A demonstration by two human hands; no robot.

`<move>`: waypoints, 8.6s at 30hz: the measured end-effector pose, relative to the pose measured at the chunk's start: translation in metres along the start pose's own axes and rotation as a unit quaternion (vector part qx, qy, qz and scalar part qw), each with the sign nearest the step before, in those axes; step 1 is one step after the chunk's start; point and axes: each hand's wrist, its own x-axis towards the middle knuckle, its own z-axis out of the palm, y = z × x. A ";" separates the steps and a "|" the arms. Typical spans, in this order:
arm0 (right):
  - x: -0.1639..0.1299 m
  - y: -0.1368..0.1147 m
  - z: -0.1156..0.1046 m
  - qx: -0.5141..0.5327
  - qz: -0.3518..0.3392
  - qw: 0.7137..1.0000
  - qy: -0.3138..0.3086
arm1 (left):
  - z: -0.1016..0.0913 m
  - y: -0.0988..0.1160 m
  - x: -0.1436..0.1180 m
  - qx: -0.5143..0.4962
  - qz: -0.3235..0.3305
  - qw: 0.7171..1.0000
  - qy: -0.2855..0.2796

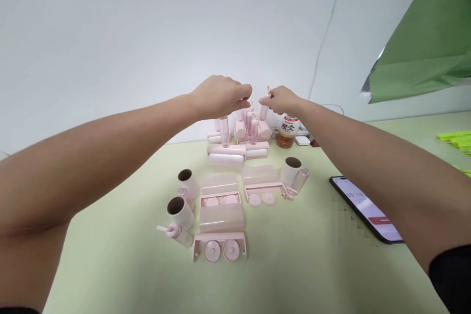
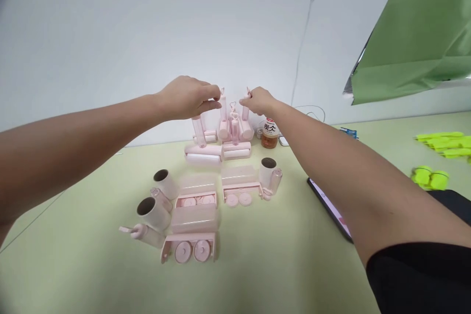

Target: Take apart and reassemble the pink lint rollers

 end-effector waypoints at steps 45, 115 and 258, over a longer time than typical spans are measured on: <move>-0.020 -0.043 -0.021 0.084 -0.217 0.973 0.002 | -0.018 -0.023 0.073 -0.105 -0.075 0.965 0.230; -0.050 0.049 0.049 -0.295 0.000 0.908 -0.296 | 0.106 0.003 0.053 -0.270 -0.239 0.933 0.007; -0.080 0.011 -0.067 0.040 -0.136 0.984 0.107 | 0.044 0.061 0.028 -0.288 -0.189 0.938 -0.033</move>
